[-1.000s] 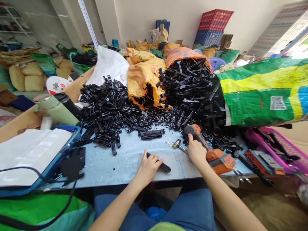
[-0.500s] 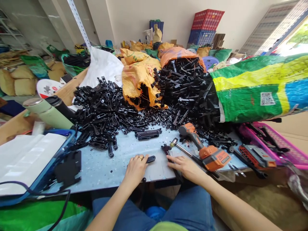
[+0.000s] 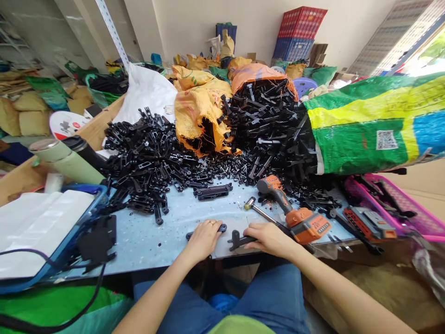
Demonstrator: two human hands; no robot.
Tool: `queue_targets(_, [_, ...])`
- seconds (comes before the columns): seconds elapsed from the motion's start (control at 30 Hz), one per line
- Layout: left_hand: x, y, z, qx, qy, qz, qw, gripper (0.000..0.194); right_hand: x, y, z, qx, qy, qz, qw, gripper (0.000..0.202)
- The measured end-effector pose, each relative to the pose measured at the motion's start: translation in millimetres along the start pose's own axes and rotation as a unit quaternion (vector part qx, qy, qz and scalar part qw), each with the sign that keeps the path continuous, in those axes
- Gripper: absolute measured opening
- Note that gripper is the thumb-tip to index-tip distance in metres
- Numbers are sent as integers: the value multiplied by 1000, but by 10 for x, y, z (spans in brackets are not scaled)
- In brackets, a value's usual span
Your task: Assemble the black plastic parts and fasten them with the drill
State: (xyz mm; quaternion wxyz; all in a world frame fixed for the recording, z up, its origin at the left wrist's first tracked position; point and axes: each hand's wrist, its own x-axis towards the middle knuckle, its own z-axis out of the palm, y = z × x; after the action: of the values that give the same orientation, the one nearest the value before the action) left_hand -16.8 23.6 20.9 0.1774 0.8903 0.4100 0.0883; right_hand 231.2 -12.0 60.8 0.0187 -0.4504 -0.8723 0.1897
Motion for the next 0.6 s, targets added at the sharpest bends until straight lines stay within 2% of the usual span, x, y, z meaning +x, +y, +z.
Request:
queue_targets(0.13, [64, 9, -23, -20, -23, 3, 1000, 33, 147, -65, 115, -51, -25, -24, 998, 41])
queue_targets(0.3, [66, 88, -87, -21, -31, -13, 999, 33, 291, -128, 196, -101, -42, -8, 994, 40])
queue_targets(0.43, [12, 127, -98, -14, -6, -18, 1000, 59, 265, -240, 164, -136, -10, 19, 990, 34])
queue_targets(0.47, [-1, 125, -90, -15, 2, -15, 1000, 60, 259, -277, 155, -145, -1, 23, 989, 33])
queue_targets(0.6, [-26, 90, -44, -23, 31, 3, 999, 42, 277, -391, 100, -176, 18, 30, 984, 28])
